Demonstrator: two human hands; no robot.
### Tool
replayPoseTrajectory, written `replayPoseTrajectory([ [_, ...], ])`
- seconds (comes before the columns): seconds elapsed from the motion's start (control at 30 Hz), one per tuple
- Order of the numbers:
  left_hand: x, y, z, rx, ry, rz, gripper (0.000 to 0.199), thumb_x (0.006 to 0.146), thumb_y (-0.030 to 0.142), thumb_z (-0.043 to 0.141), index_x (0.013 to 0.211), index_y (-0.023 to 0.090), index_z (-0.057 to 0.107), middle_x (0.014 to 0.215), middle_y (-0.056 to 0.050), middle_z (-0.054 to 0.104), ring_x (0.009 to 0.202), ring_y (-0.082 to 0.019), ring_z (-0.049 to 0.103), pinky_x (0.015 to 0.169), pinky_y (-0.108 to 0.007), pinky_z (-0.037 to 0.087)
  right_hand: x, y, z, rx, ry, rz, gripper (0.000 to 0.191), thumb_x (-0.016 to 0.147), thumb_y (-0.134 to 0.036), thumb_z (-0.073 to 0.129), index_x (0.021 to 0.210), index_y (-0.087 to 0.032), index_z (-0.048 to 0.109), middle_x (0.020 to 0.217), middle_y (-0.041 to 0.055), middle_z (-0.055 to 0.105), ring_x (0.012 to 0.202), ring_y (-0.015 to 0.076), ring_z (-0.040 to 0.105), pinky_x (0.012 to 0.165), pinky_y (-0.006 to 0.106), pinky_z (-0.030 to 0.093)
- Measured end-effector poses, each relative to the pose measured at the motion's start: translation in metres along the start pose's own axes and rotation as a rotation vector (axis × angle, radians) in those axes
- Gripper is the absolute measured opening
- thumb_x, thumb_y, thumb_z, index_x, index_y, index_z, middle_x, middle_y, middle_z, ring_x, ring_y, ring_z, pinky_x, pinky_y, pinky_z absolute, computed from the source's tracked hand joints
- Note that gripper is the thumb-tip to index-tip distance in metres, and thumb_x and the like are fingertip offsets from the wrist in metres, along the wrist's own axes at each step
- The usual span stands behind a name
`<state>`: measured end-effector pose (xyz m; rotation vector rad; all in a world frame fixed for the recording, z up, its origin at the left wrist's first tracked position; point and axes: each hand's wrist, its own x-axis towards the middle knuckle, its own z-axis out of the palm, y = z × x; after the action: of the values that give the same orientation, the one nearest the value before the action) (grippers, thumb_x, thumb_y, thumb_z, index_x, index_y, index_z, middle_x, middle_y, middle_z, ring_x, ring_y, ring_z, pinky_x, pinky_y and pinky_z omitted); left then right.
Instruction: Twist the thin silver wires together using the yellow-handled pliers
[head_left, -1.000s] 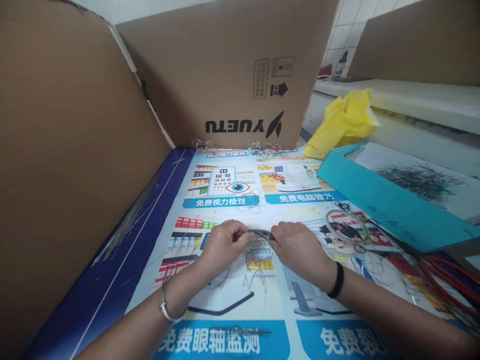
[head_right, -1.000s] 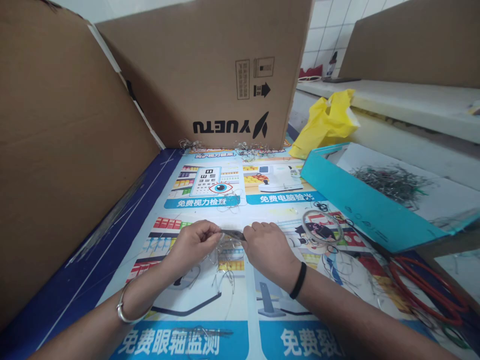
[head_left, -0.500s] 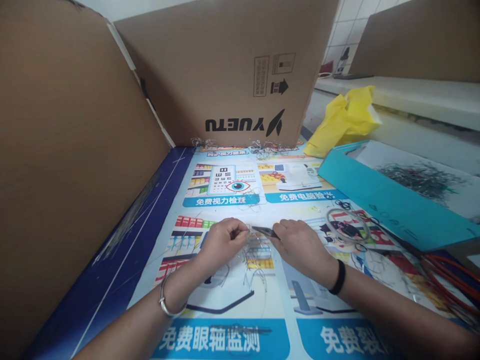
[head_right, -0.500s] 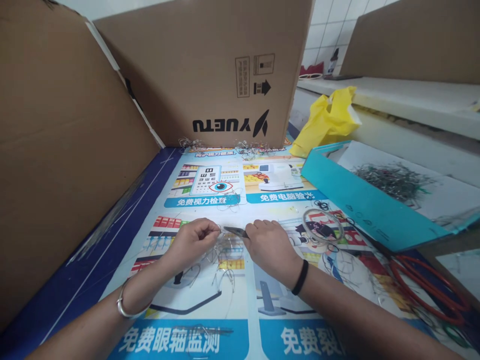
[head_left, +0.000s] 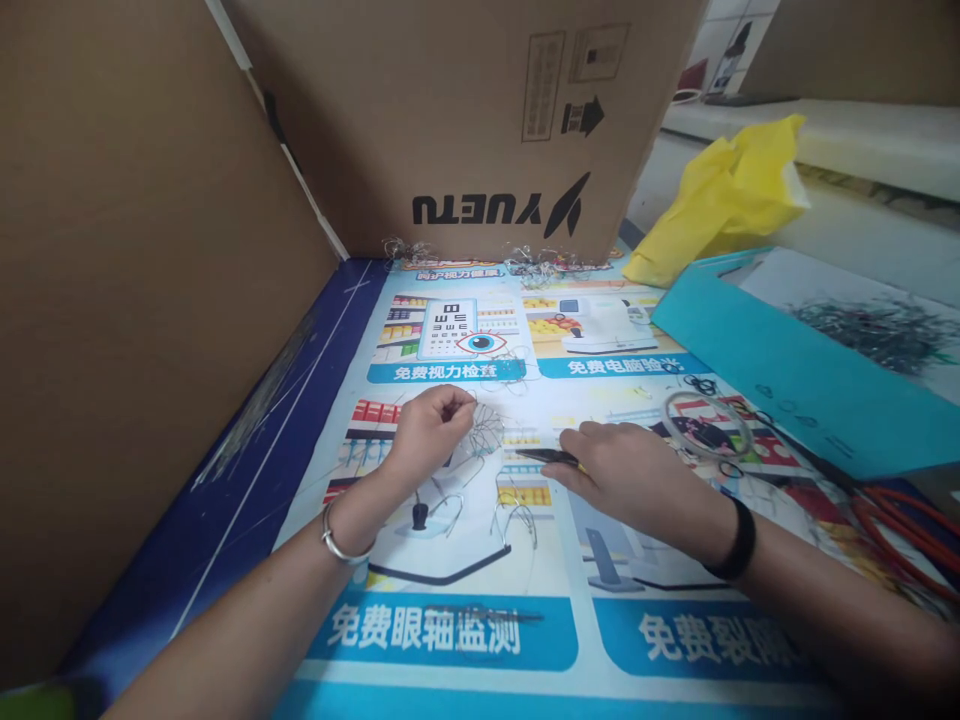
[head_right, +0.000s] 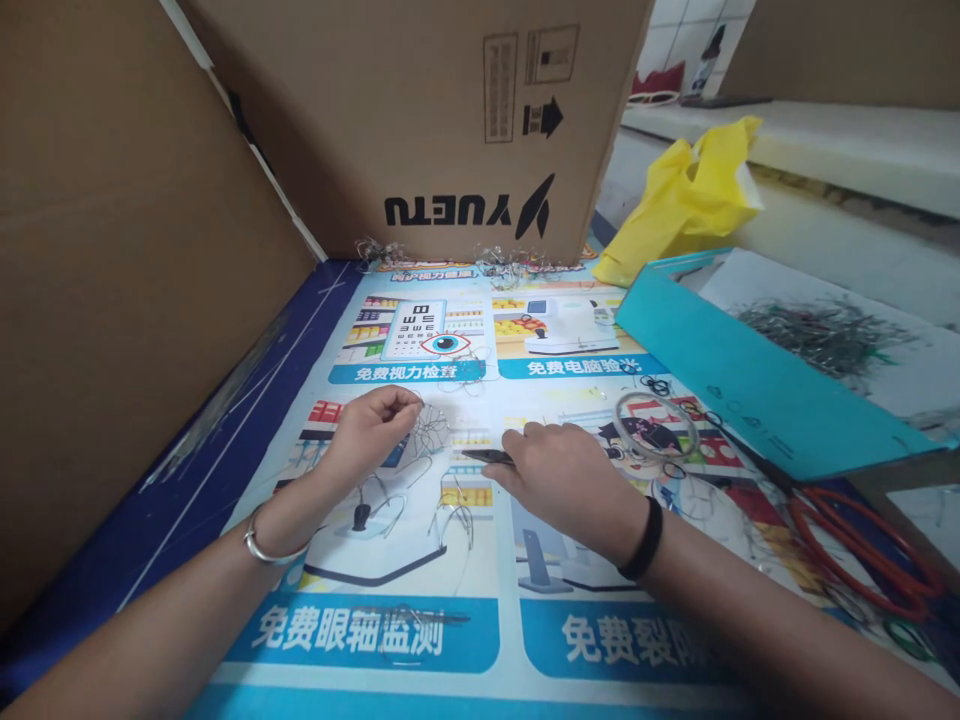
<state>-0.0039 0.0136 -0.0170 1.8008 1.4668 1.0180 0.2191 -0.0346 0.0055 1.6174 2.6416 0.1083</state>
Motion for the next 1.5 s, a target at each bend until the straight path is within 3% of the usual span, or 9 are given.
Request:
replayPoseTrajectory([
  [0.2, -0.001, -0.003, 0.004, 0.065, -0.054, 0.062, 0.012, 0.074, 0.020, 0.051, 0.071, 0.017, 0.062, 0.066, 0.001, 0.060, 0.057, -0.010, 0.053, 0.052, -0.019, 0.041, -0.008, -0.013, -0.005, -0.019, -0.030, -0.071, 0.033, 0.087, -0.045, 0.042, 0.078, -0.018, 0.058, 0.071, 0.0051, 0.062, 0.063, 0.0174, 0.055, 0.055, 0.028, 0.026],
  [0.53, -0.001, -0.009, 0.007, 0.055, -0.073, 0.107, 0.010, 0.073, 0.018, 0.051, 0.074, 0.017, 0.061, 0.066, 0.000, 0.059, 0.059, -0.010, 0.053, 0.054, -0.020, 0.043, -0.012, -0.027, 0.001, -0.134, 0.079, -0.088, 0.027, 0.086, -0.039, 0.047, 0.075, -0.017, 0.059, 0.070, 0.0075, 0.059, 0.065, 0.0191, 0.052, 0.060, 0.032, 0.023],
  [1.23, -0.001, -0.009, 0.007, 0.023, -0.114, 0.138, 0.012, 0.073, 0.015, 0.049, 0.073, 0.018, 0.061, 0.065, 0.001, 0.057, 0.061, -0.011, 0.052, 0.057, -0.021, 0.042, -0.010, -0.023, 0.004, -0.116, 0.079, -0.117, 0.027, 0.087, -0.038, 0.046, 0.072, -0.019, 0.058, 0.066, 0.0045, 0.058, 0.061, 0.0174, 0.050, 0.057, 0.031, 0.019],
  [1.5, -0.001, -0.010, 0.010, 0.026, -0.119, 0.156, 0.012, 0.074, 0.014, 0.050, 0.073, 0.018, 0.061, 0.065, 0.001, 0.057, 0.060, -0.010, 0.051, 0.057, -0.021, 0.042, -0.006, -0.035, 0.003, -0.092, 0.086, -0.100, 0.029, 0.087, -0.040, 0.046, 0.074, -0.018, 0.059, 0.069, 0.0060, 0.059, 0.066, 0.0185, 0.052, 0.059, 0.031, 0.022],
])
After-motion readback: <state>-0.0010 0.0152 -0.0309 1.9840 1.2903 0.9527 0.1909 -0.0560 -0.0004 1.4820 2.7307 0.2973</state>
